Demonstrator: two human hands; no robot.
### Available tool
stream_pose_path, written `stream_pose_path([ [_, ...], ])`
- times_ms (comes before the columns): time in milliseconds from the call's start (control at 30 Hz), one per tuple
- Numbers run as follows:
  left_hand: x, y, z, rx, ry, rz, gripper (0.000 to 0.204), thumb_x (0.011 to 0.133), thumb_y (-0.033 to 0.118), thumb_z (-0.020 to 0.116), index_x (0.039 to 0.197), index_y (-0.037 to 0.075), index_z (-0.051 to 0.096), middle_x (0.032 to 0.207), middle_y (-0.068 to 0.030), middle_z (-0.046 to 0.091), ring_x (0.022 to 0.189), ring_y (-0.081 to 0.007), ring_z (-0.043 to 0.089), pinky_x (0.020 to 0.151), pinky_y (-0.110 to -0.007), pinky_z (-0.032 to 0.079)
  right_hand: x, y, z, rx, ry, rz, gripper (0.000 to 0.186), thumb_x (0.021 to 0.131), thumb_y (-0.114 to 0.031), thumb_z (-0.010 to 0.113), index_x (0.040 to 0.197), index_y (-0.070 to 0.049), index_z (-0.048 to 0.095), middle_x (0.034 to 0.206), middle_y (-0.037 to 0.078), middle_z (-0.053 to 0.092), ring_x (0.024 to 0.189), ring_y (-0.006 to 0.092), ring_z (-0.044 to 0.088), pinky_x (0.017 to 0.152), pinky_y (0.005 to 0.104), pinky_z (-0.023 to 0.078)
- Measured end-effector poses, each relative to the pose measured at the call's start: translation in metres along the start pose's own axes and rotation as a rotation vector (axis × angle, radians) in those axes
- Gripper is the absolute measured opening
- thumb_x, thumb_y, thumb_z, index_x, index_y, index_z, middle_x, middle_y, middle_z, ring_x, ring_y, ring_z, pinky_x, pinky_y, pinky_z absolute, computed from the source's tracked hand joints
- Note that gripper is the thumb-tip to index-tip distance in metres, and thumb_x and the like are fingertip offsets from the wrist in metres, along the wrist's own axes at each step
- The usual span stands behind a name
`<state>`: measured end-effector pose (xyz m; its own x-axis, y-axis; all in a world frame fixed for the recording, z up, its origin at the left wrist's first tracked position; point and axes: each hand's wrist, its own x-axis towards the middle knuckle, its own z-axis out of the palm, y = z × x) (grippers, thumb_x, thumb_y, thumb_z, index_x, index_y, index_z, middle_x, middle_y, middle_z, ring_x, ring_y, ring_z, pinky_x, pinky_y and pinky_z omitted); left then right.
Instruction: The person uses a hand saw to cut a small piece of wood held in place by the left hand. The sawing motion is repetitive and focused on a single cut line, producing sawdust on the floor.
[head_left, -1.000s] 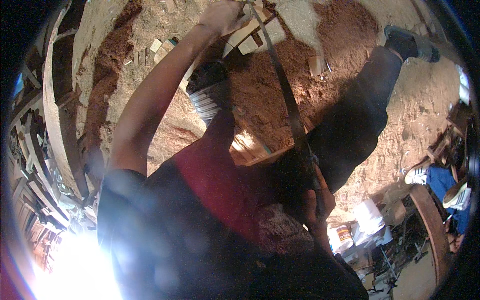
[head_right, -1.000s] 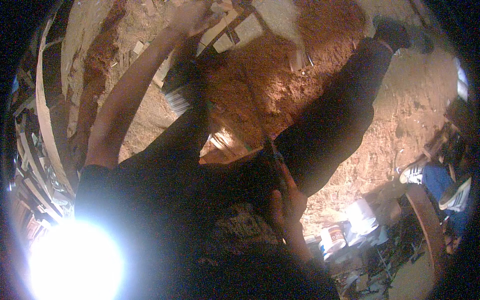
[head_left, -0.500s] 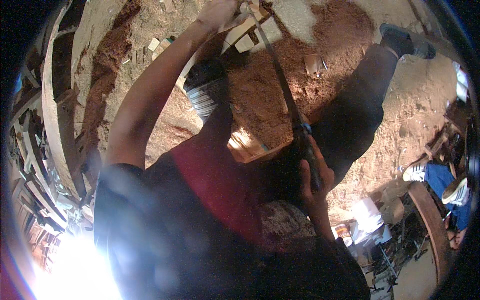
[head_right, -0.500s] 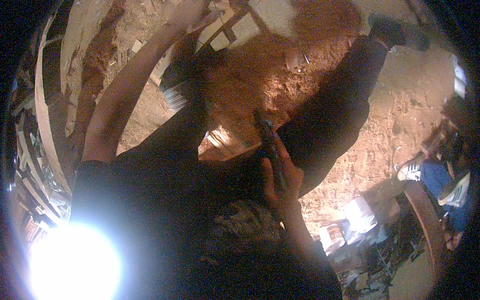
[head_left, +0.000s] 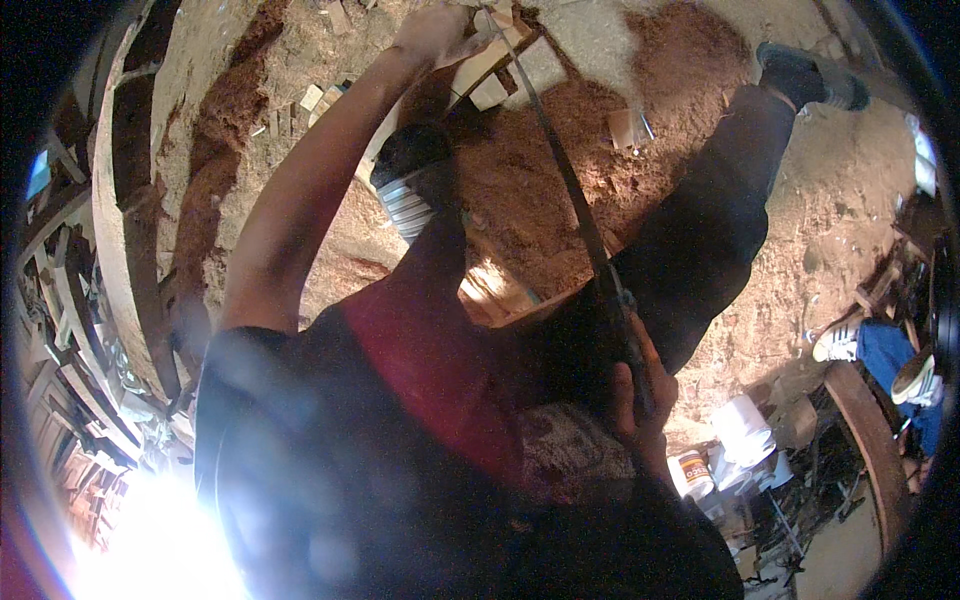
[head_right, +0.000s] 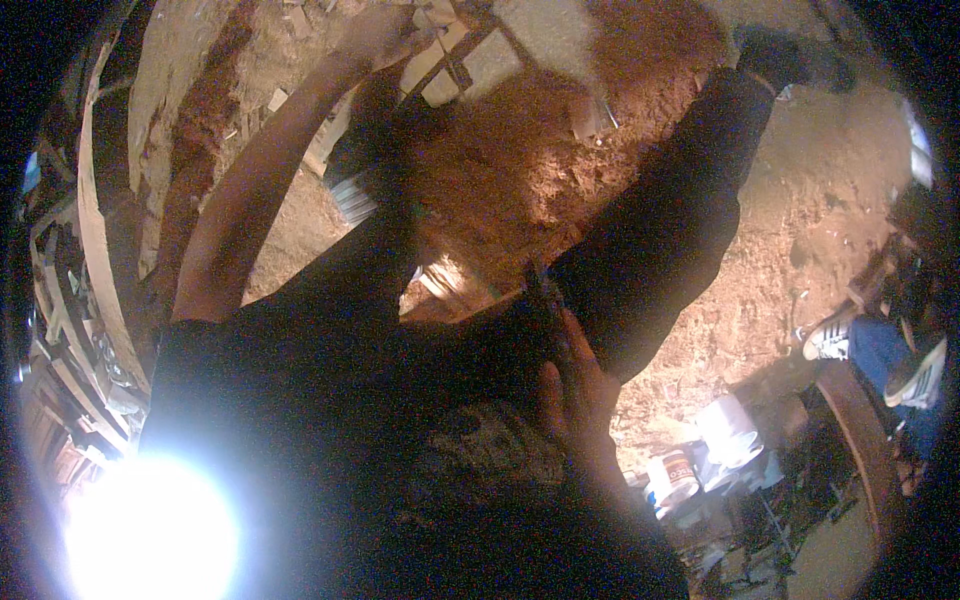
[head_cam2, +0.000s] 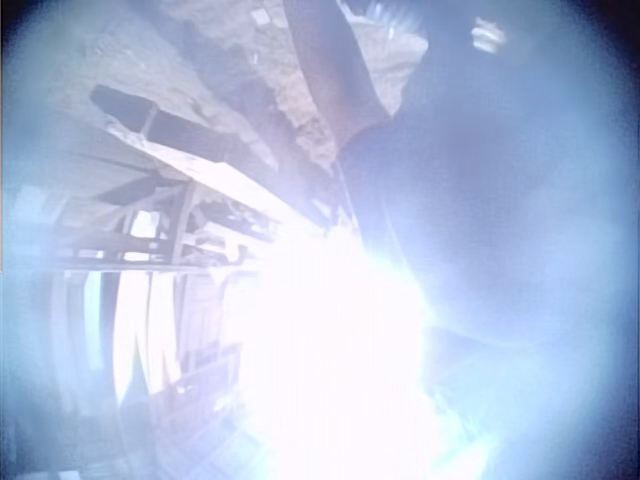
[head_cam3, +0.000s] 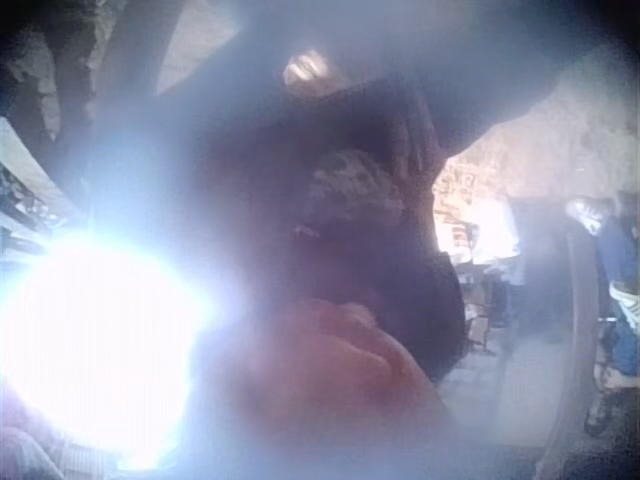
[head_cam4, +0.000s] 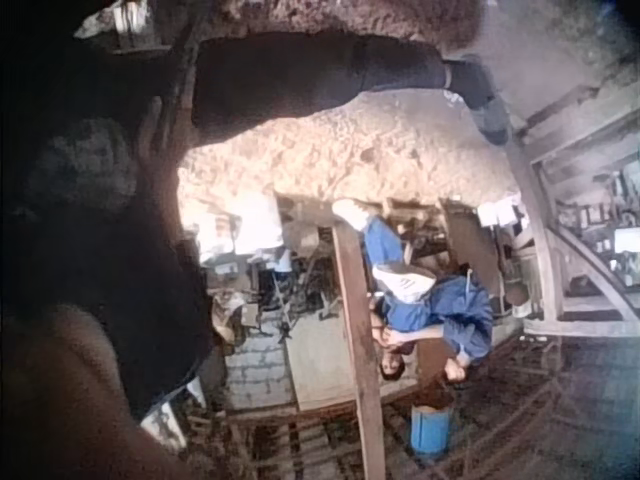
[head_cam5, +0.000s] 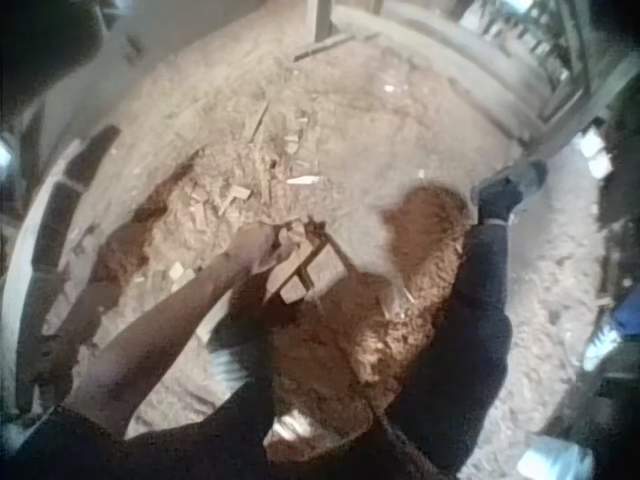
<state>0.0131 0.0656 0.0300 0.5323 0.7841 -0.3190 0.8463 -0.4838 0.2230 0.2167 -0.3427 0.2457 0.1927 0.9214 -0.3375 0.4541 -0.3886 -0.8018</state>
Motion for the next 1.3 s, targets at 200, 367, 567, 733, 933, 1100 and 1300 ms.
stream_pose_path([
  [200,0.004,-0.006,0.013,-0.217,0.446,0.275,0.046,0.091,0.046,0.062,0.076,0.003,0.068,0.07,-0.0235,0.067,0.071,-0.0446,0.069,0.064,-0.052,0.055,0.024,-0.014,0.001,0.03,-0.095,0.255,0.049,0.105,-0.022,0.055,0.147,0.004,0.052,0.129,0.025,0.068,0.116,0.0261,0.069,0.099,0.0358,0.052],
  [367,0.01,-0.012,0.018,-0.001,0.174,0.108,0.047,0.09,0.049,0.063,0.08,0.003,0.069,0.074,-0.0236,0.069,0.073,-0.0453,0.068,0.064,-0.053,0.055,-0.017,-0.001,-0.018,-0.1,-0.008,0.064,0.048,0.106,-0.023,0.054,0.147,0.002,0.052,0.125,0.023,0.071,0.112,0.0266,0.072,0.096,0.0351,0.053],
  [567,0.008,-0.014,0.013,-0.039,0.192,0.09,0.051,0.09,0.052,0.065,0.083,0.002,0.069,0.074,-0.024,0.069,0.073,-0.0445,0.069,0.063,-0.053,0.054,0.007,-0.002,-0.006,0.022,-0.042,0.121,0.053,0.101,-0.021,0.06,0.151,-0.005,0.05,0.129,0.022,0.069,0.114,0.0395,0.069,0.098,0.0447,0.054],
  [733,0.003,-0.005,0.011,-0.019,0.122,0.058,0.05,0.091,0.053,0.064,0.086,0.004,0.071,0.076,-0.0227,0.07,0.072,-0.0441,0.069,0.064,-0.053,0.055,-0.001,-0.015,-0.016,-0.05,-0.046,0.153,0.055,0.102,-0.022,0.057,0.153,-0.006,0.047,0.13,0.019,0.07,0.112,0.0359,0.071,0.097,0.0434,0.054],
  [933,0.008,-0.007,0.015,0.03,0.17,0.053,0.045,0.09,0.049,0.066,0.092,0.004,0.071,0.074,-0.0229,0.069,0.07,-0.0424,0.07,0.062,-0.052,0.056,-0.005,-0.02,-0.022,-0.069,-0.043,0.124,0.046,0.104,-0.015,0.057,0.148,-0.001,0.053,0.12,0.023,0.073,0.1,0.0237,0.074,0.086,0.0319,0.055],
  [1100,0.0,0.002,0.001,-0.055,0.104,0.033,0.044,0.089,0.049,0.068,0.094,0.005,0.071,0.077,-0.0222,0.07,0.073,-0.0431,0.07,0.064,-0.052,0.056,0.016,-0.036,-0.01,0.01,-0.128,0.248,0.048,0.103,-0.013,0.056,0.149,0.0,0.05,0.12,0.024,0.072,0.102,0.0256,0.074,0.087,0.0327,0.056],
  [1300,0.005,-0.002,-0.002,0.075,0.037,0.077,0.046,0.093,0.049,0.064,0.105,0.005,0.071,0.088,-0.0227,0.073,0.082,-0.0433,0.072,0.071,-0.052,0.058,-0.008,-0.026,-0.02,0.018,-0.023,0.096,0.048,0.102,-0.011,0.057,0.148,0.002,0.051,0.123,0.024,0.072,0.108,0.0264,0.073,0.091,0.0335,0.055],
])
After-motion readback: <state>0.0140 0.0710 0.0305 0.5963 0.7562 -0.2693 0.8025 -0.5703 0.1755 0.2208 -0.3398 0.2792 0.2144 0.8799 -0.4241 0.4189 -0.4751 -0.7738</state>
